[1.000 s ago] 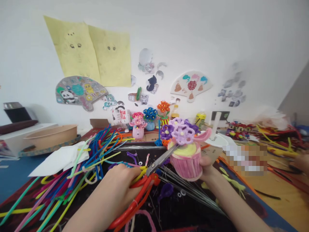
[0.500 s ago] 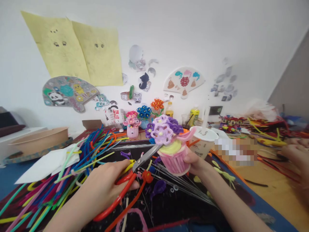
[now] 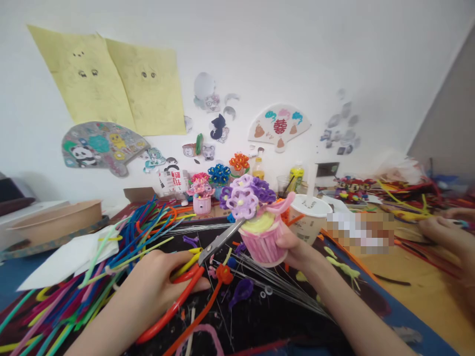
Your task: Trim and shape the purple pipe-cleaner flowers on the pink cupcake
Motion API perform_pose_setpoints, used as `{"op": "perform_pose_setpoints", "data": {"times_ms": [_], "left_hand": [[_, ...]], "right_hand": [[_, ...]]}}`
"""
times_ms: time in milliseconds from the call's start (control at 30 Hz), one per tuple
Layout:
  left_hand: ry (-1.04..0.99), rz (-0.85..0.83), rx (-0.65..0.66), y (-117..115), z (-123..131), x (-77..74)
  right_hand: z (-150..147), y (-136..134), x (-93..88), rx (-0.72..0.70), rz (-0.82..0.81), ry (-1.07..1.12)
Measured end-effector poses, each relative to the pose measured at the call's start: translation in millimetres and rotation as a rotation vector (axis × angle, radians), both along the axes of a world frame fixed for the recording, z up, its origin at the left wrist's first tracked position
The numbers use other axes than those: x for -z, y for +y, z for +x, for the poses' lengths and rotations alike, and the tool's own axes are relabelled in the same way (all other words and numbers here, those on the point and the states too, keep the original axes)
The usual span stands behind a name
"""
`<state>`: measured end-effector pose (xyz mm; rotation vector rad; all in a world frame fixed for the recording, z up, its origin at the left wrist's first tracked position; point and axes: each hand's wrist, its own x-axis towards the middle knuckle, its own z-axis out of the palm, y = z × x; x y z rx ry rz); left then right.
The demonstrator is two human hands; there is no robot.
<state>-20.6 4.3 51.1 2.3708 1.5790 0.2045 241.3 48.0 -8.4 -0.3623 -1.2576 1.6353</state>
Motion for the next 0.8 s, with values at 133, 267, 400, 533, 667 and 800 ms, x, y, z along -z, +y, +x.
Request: {"op": "perform_pose_setpoints", "data": {"times_ms": [133, 267, 400, 533, 667, 800], "left_hand": [[0.007, 0.016, 0.011, 2.5, -3.1, 5.9], [0.003, 0.010, 0.019, 2.8, -1.7, 5.0], [0.021, 0.040, 0.007, 0.7, 0.8, 1.0], [0.019, 0.079, 0.023, 1.1, -0.3, 4.0], [0.071, 0.077, 0.027, 1.5, -0.7, 7.7], [0.094, 0.085, 0.029, -1.0, 1.5, 9.5]], "right_hand": [[-0.1, -0.5, 0.9, -0.006, 0.000, 0.004], [3.1, 2.6, 9.0, 0.041, -0.016, 0.036], [7.1, 7.2, 17.6, 0.067, -0.015, 0.048], [8.8, 7.9, 17.8, 0.056, -0.022, 0.025], [7.1, 4.6, 11.0, 0.050, -0.029, 0.026], [6.1, 2.2, 5.2, 0.015, -0.044, 0.016]]}}
